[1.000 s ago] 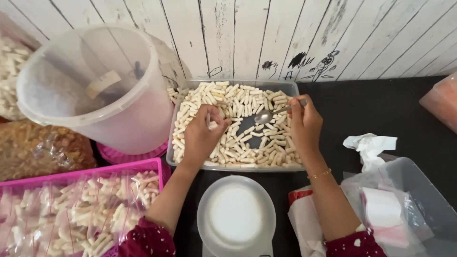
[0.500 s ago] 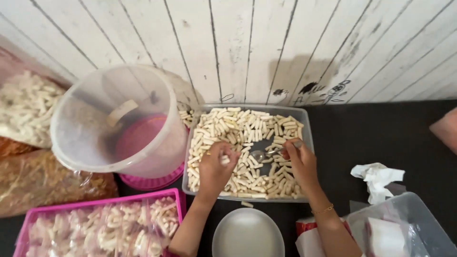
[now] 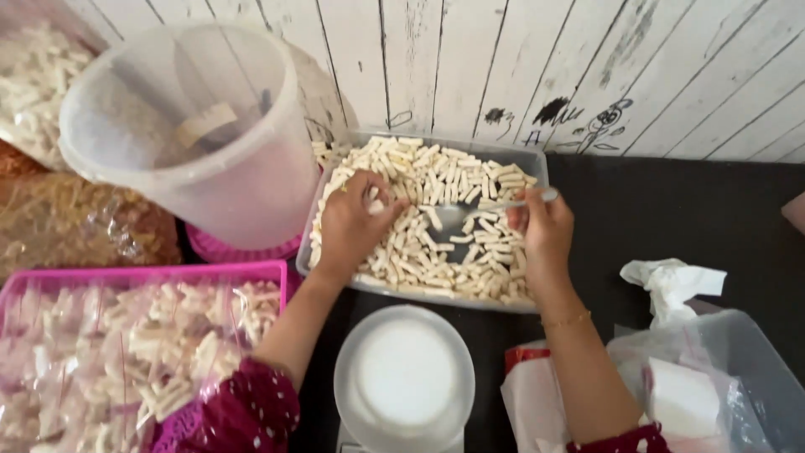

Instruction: Portioning and packaging small snacks into plastic bags using a spoon and a digital scale.

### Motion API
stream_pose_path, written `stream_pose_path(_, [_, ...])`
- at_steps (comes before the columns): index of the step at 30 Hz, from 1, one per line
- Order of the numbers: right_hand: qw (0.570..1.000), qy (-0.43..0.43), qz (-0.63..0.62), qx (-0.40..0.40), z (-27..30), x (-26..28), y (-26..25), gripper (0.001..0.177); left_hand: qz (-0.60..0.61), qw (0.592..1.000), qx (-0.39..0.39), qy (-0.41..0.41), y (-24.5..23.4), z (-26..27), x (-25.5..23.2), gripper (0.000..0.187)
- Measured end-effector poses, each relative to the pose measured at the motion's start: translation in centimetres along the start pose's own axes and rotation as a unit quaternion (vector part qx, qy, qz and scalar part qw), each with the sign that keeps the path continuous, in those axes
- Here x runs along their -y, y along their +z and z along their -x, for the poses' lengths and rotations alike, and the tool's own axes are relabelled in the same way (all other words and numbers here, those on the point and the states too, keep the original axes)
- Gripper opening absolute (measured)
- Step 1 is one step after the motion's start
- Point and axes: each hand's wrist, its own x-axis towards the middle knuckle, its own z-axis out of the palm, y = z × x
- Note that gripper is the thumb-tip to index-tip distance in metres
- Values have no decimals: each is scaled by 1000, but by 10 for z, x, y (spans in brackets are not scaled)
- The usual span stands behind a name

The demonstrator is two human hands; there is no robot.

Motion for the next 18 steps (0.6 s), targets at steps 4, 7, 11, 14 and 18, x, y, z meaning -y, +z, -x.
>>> stream_pose_path(4, [997,-32,-65,-25,34,61,19,15,-1,993,73,-95,4,7,3,43])
stream_pose_path(7, [988,-104,-108,-27,66,84,34,10,17,977,135,-163,7,11,5,48])
stream_pose_path(11, [960,-277,-29,19,96,91,46,11,50,968,122,-213,8,4,2,57])
stream_pose_path(14, [934,-354,19,51,98,82,45,10,89,959,121,-241,4,1,-1,56])
stream_pose_path(18, [903,-423,47,61,90,75,39,11,108,954,124,-250,-2,-5,-4,54])
